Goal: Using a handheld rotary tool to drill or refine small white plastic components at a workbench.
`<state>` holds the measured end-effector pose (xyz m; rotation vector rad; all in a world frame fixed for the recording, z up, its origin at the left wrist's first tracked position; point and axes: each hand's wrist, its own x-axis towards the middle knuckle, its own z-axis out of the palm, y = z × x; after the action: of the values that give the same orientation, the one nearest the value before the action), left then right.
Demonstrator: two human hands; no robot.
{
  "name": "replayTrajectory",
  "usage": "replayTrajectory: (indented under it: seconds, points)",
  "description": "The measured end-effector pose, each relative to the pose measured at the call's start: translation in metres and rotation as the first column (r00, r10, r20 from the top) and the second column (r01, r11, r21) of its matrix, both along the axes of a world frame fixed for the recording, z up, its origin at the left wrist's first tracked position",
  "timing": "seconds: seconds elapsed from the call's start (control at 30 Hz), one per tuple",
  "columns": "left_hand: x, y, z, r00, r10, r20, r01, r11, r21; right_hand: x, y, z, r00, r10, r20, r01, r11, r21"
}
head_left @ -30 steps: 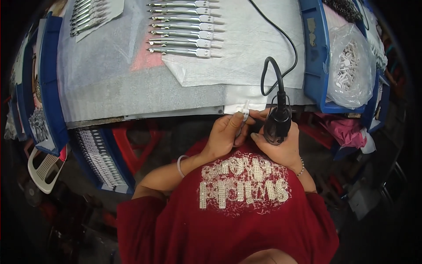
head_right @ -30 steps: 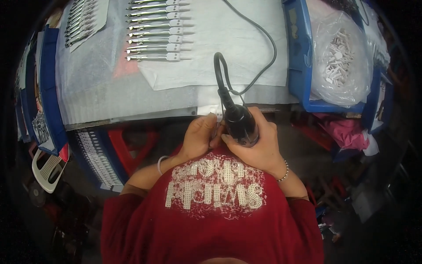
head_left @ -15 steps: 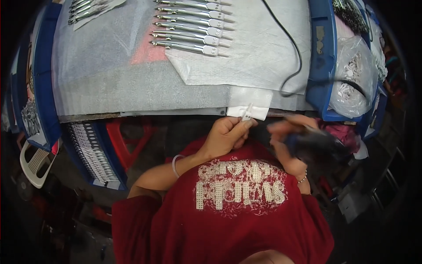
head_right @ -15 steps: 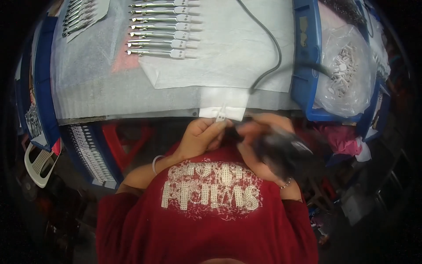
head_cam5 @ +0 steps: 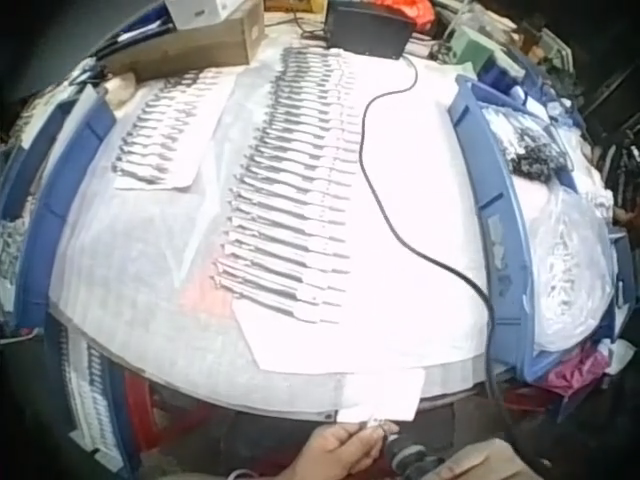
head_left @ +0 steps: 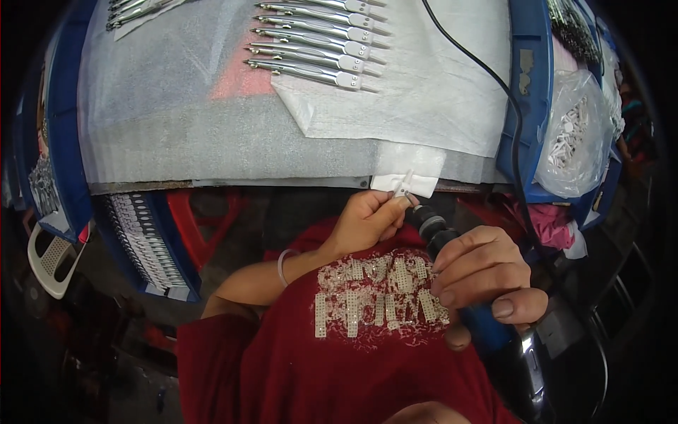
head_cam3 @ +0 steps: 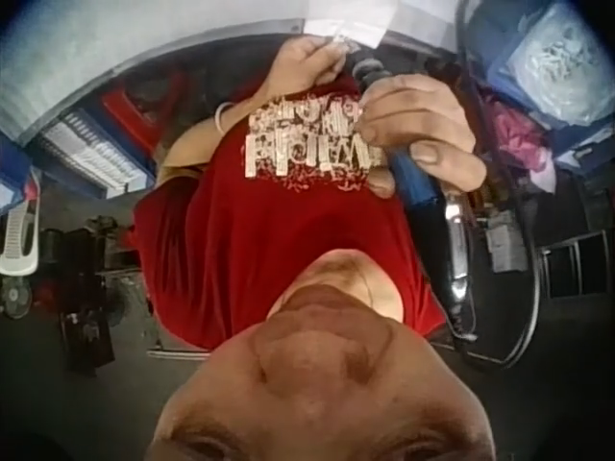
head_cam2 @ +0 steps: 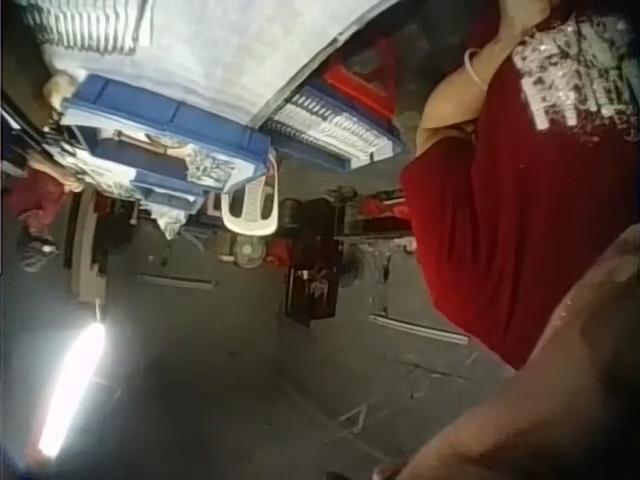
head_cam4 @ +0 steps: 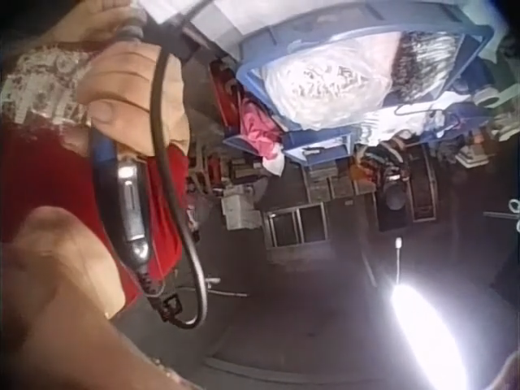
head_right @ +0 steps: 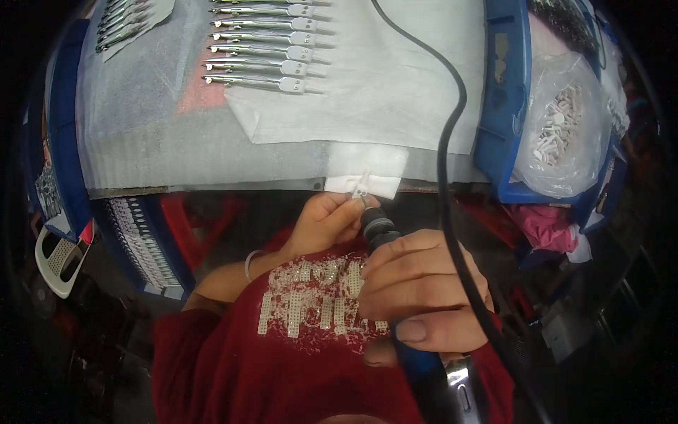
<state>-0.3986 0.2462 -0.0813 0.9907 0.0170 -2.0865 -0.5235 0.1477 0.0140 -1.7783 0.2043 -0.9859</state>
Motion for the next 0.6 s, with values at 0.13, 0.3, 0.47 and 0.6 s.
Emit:
replayTrajectory:
  seconds: [0.13, 0.3, 0.47, 0.6]
  points:
    - [0.001, -0.001, 0.002, 0.999, -0.031, 0.008, 0.031, 0.999, 0.017, 0.003, 0.001, 0.000, 1.000, 0.007, 0.007, -0.007, 1.000, 0.008]
    - [0.002, 0.002, 0.001, 1.000, -0.013, 0.008, 0.013, 1.000, -0.003, 0.005, 0.002, -0.002, 1.000, 0.012, 0.028, -0.012, 1.000, 0.012]
    - [-0.002, 0.003, -0.001, 1.000, -0.013, 0.013, 0.013, 1.000, 0.010, 0.006, 0.001, 0.007, 0.998, 0.040, -0.046, -0.037, 0.998, 0.047]
    - [-0.006, 0.004, -0.005, 0.999, 0.008, 0.033, -0.007, 1.000, -0.010, 0.010, 0.001, 0.008, 0.997, 0.064, -0.052, -0.062, 0.997, 0.049]
